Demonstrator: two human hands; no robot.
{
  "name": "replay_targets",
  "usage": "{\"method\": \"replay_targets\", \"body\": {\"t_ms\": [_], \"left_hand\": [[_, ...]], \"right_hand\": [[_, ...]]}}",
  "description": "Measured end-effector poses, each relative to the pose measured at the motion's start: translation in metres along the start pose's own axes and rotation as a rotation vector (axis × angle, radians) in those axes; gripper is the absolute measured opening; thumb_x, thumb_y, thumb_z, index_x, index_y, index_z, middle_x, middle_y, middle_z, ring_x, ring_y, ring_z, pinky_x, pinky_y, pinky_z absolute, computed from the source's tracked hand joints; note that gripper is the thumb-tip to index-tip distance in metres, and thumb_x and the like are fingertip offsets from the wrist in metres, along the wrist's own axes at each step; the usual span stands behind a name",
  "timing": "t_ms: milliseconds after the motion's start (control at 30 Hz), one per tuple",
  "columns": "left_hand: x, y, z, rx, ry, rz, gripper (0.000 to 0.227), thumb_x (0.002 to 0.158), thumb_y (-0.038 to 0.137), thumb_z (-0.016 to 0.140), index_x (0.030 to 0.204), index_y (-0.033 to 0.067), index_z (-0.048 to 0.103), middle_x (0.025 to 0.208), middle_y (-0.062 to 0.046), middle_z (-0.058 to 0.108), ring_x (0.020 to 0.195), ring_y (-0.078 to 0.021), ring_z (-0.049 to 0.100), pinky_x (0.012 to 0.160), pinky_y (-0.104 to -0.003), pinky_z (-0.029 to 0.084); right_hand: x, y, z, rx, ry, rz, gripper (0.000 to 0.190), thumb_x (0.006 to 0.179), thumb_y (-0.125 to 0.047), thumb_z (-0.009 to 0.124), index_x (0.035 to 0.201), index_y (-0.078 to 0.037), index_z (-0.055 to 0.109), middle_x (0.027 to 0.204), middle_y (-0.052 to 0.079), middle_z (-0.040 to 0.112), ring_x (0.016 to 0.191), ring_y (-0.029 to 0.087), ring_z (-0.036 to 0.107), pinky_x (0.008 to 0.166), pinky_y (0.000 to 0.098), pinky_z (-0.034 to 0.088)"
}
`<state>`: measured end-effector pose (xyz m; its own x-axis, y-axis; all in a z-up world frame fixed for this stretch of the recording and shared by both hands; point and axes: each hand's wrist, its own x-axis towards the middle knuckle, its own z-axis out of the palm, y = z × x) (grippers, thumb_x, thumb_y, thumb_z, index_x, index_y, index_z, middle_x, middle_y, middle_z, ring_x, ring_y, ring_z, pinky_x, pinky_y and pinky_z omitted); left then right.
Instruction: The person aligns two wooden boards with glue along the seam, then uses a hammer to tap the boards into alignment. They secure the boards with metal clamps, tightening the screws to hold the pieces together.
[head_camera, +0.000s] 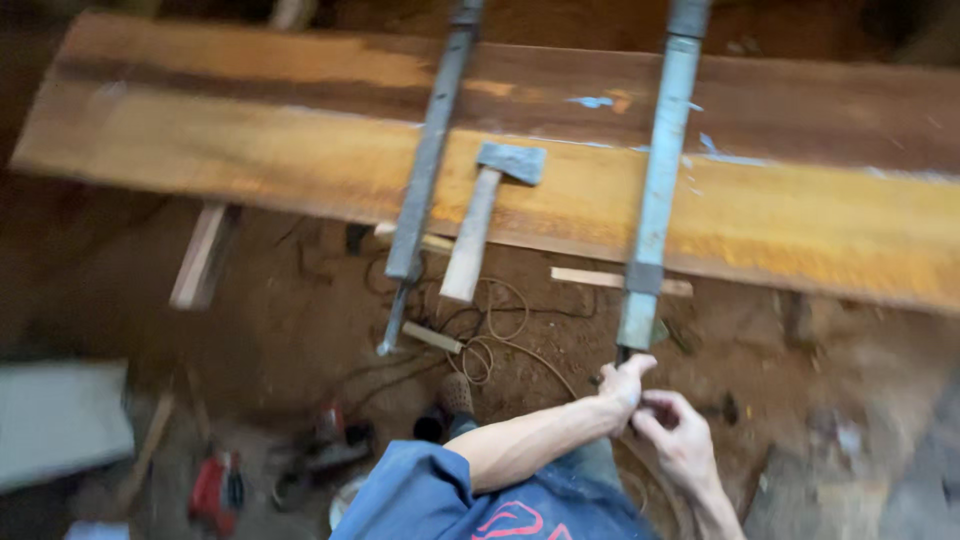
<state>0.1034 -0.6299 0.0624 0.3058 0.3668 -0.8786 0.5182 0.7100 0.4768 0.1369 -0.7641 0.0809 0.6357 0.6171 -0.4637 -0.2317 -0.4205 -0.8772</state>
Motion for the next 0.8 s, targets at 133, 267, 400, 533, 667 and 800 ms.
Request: {"method": "replay_targets", "body": {"t_ms": [133, 267, 400, 533, 667, 800], "left_hand": [[0.048, -0.027, -0.011, -0.128, -0.227, 0.070, 0.072, 0.082, 0.052, 0.069, 0.125, -0.0039, 0.057, 0.124, -0.024, 0.064, 0.106, -0.0338, 0.064, 0.091, -0.053, 0.055], [0.086, -0.049, -0.042, 0.533, -0.277, 0.334, 0.071, 0.084, 0.062, 0.065, 0.119, 0.0016, 0.068, 0.108, -0.018, 0.075, 0.100, -0.0291, 0.070, 0.089, -0.042, 0.052], [0.103, -0.053, -0.060, 0.841, -0.326, 0.552, 0.065, 0.087, 0.064, 0.069, 0.104, 0.0024, 0.079, 0.094, -0.014, 0.072, 0.092, -0.0302, 0.068, 0.086, -0.045, 0.048], [0.106, -0.050, -0.060, 0.583, -0.564, 0.316, 0.057, 0.088, 0.055, 0.072, 0.086, -0.0020, 0.074, 0.080, -0.011, 0.071, 0.073, -0.0234, 0.065, 0.069, -0.040, 0.054], [0.101, -0.049, -0.061, 0.692, -0.594, 0.403, 0.061, 0.097, 0.058, 0.057, 0.084, -0.0002, 0.071, 0.076, -0.011, 0.067, 0.068, -0.0192, 0.059, 0.064, -0.038, 0.048], [0.088, -0.040, -0.064, 0.829, -0.574, 0.473, 0.069, 0.100, 0.061, 0.046, 0.087, -0.0036, 0.069, 0.079, -0.018, 0.070, 0.074, -0.0271, 0.064, 0.071, -0.044, 0.050]], "right_hand": [[-0.012, -0.035, 0.023, -0.247, 0.206, -0.116, 0.027, 0.078, -0.009, 0.076, 0.104, -0.001, 0.072, 0.080, 0.004, 0.073, 0.073, 0.010, 0.065, 0.068, 0.0285, 0.054], [-0.034, -0.066, 0.020, -0.303, 0.546, -0.095, 0.023, 0.077, -0.010, 0.074, 0.100, -0.007, 0.073, 0.079, 0.007, 0.071, 0.072, 0.014, 0.065, 0.067, 0.0321, 0.054], [-0.031, -0.089, 0.033, -0.539, 0.837, -0.076, 0.022, 0.084, -0.011, 0.062, 0.099, -0.016, 0.077, 0.090, 0.012, 0.076, 0.083, 0.028, 0.074, 0.075, 0.0403, 0.058], [0.004, -0.098, 0.047, -0.776, 1.033, 0.020, 0.018, 0.082, -0.013, 0.059, 0.094, -0.013, 0.072, 0.095, 0.015, 0.075, 0.090, 0.039, 0.072, 0.074, 0.0532, 0.056], [0.038, -0.103, 0.038, -0.666, 1.096, 0.216, 0.020, 0.084, -0.022, 0.060, 0.098, -0.010, 0.068, 0.094, 0.021, 0.074, 0.086, 0.043, 0.072, 0.075, 0.0567, 0.056], [0.052, -0.098, 0.024, -0.573, 1.112, 0.329, 0.026, 0.086, -0.032, 0.061, 0.096, -0.009, 0.070, 0.090, 0.023, 0.075, 0.085, 0.043, 0.073, 0.077, 0.0549, 0.057]]}}
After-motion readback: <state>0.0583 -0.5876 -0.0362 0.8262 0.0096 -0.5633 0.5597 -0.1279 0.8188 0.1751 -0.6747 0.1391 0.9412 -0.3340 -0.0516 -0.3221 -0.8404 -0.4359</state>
